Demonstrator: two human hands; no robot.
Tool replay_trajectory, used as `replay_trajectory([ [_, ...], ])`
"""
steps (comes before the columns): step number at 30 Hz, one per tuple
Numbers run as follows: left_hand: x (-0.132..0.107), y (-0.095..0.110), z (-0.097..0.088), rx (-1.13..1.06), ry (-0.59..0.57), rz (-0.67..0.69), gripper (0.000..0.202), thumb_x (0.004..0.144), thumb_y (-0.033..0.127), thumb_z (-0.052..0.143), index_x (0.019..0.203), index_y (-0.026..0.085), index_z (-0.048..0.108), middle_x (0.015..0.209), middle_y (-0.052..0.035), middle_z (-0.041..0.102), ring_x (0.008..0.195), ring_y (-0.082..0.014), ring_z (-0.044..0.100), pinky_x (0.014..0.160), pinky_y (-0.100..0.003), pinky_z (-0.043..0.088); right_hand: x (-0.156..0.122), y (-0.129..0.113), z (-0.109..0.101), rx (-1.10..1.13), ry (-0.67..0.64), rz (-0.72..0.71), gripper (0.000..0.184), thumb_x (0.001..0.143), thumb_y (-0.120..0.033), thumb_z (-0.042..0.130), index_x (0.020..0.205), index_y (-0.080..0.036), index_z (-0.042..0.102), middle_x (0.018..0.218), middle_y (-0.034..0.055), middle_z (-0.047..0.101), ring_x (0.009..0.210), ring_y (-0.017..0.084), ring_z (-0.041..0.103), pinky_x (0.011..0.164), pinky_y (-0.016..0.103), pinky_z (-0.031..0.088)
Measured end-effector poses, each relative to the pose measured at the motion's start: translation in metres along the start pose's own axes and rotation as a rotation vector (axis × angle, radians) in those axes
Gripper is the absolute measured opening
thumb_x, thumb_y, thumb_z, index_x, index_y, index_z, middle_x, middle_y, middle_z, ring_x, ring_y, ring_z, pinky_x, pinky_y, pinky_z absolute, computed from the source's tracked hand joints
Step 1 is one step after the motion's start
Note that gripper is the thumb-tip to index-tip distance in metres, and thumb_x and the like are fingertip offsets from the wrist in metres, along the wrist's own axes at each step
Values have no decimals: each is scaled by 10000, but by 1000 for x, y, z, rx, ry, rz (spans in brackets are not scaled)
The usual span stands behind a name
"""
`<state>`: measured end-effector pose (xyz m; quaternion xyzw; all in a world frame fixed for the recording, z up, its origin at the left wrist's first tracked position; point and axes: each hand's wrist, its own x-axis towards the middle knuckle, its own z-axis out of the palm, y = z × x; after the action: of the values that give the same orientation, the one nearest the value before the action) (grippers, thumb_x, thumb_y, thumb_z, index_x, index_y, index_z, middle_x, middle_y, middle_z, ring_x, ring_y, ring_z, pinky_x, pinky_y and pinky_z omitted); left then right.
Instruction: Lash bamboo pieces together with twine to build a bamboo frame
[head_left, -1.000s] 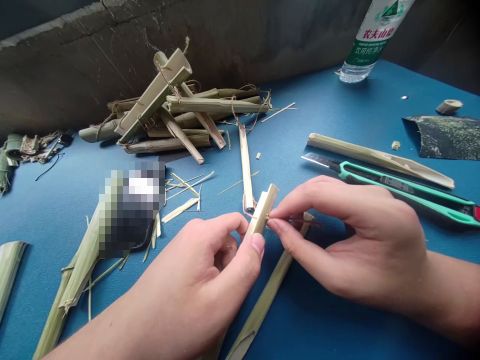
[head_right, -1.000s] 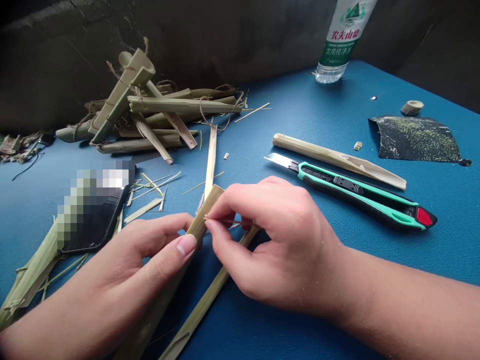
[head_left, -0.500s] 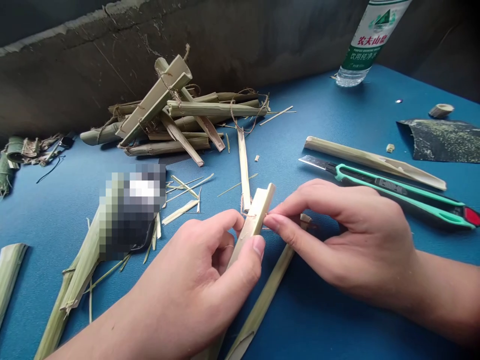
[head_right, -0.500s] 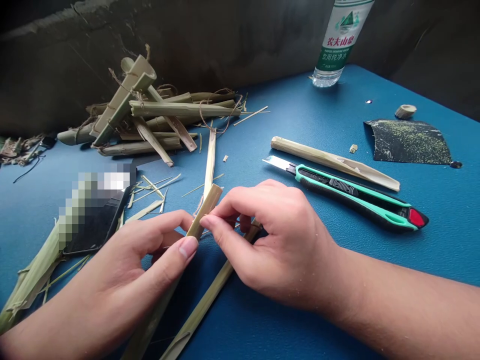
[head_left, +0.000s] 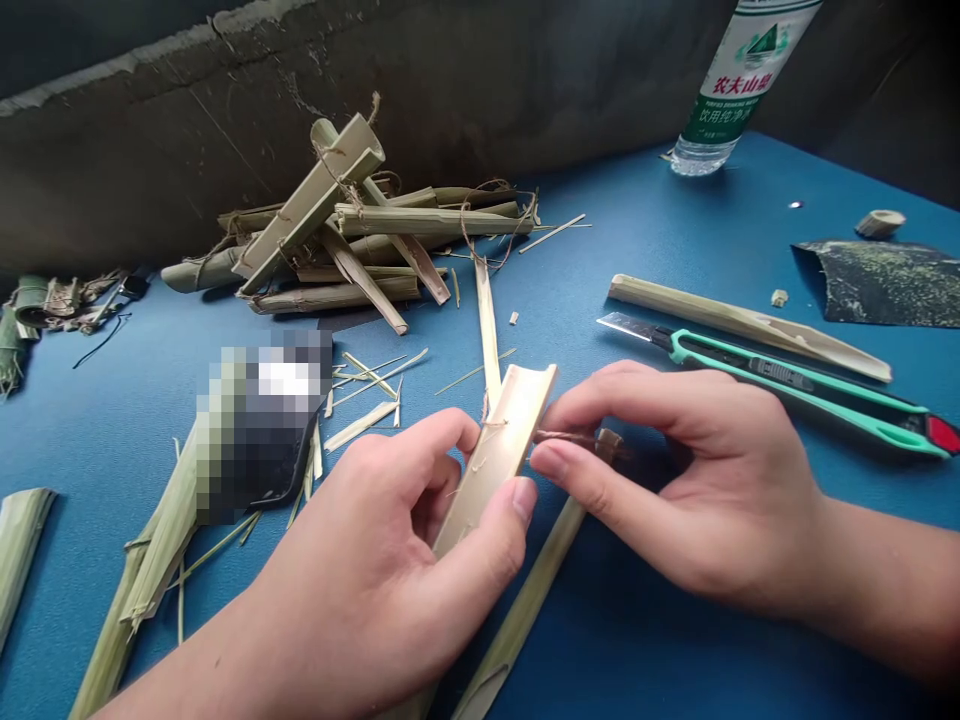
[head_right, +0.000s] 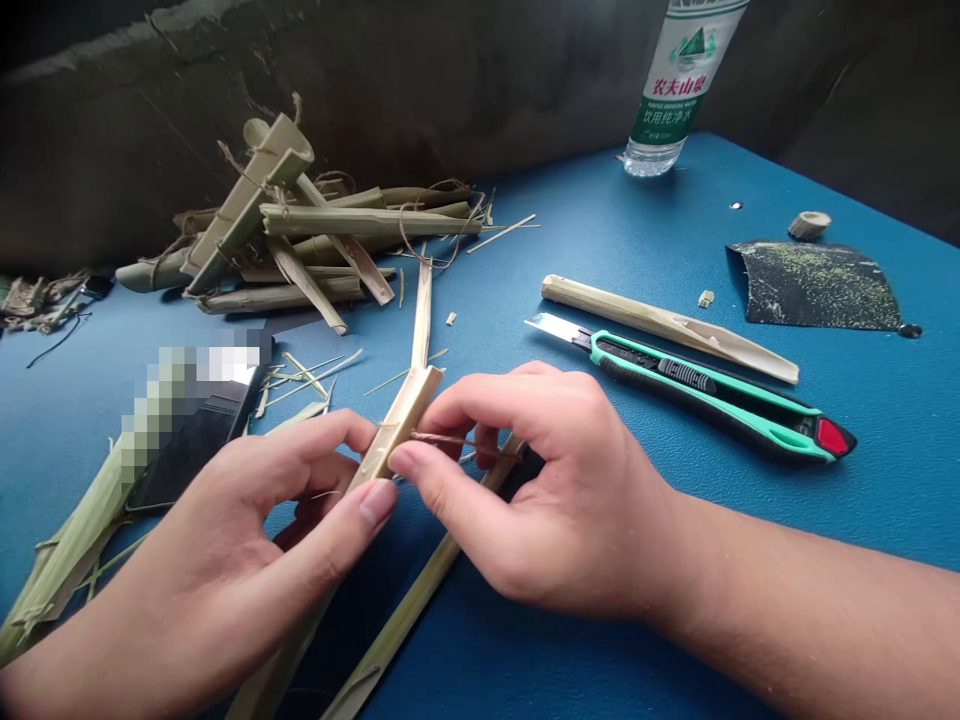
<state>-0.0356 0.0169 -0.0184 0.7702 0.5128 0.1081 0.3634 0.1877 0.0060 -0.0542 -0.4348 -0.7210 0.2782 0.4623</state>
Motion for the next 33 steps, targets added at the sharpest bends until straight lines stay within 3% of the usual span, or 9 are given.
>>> replay_trajectory([
  [4, 2, 0, -1, -47, 25, -2, 281, 992, 502, 649, 920, 234, 602, 687, 26, 669, 608, -151, 585, 557, -269, 430, 0, 0, 0, -1, 30, 59, 135, 885, -176, 839, 1004, -204, 782, 825, -31, 772, 676, 107, 676, 605, 221, 546],
  [7, 1, 0, -2, -45, 26, -12, 305, 1010, 524, 620, 918, 234, 605, 664, 27, 646, 596, -150, 558, 549, -270, 430, -2, 1, 0, 7, 66, 84, 198, 898, -195, 830, 1082, -204, 758, 897, -8, 780, 752, 133, 707, 649, 228, 577],
  [12, 1, -2, -1, -15, 17, -1, 335, 1044, 550, 565, 938, 236, 616, 648, 29, 639, 586, -152, 546, 542, -282, 431, -1, 1, 0, -38, 70, 34, 95, 916, -140, 783, 964, -216, 753, 839, -23, 761, 707, 122, 683, 652, 236, 562],
  [18, 0, 0, 0, 13, 25, 11, 336, 1039, 552, 577, 919, 240, 600, 590, 53, 568, 541, -137, 508, 520, -279, 422, 3, -2, 0, -46, 39, 20, 153, 943, -115, 742, 818, -204, 747, 780, -24, 783, 636, 112, 670, 597, 253, 522],
  [24, -1, 1, 0, -17, 20, 6, 310, 1022, 545, 623, 951, 244, 589, 687, 29, 684, 590, -147, 601, 546, -272, 475, 2, 0, 0, -32, -4, 14, 144, 976, -143, 709, 854, -186, 771, 848, 23, 820, 701, 155, 733, 666, 299, 550],
  [29, 0, -1, 0, 27, 66, 53, 298, 999, 542, 658, 960, 249, 620, 580, 60, 563, 493, -124, 497, 427, -268, 320, 3, 1, 0, -2, -25, 11, 145, 973, -112, 700, 872, -191, 768, 813, 15, 799, 693, 157, 725, 673, 306, 541],
  [33, 0, 0, -3, 85, 102, 113, 313, 964, 533, 709, 902, 238, 625, 564, 67, 515, 482, -115, 468, 444, -280, 318, 2, 2, -1, 20, -67, 19, 138, 980, -117, 691, 899, -205, 760, 754, -1, 746, 733, 174, 720, 716, 320, 541],
])
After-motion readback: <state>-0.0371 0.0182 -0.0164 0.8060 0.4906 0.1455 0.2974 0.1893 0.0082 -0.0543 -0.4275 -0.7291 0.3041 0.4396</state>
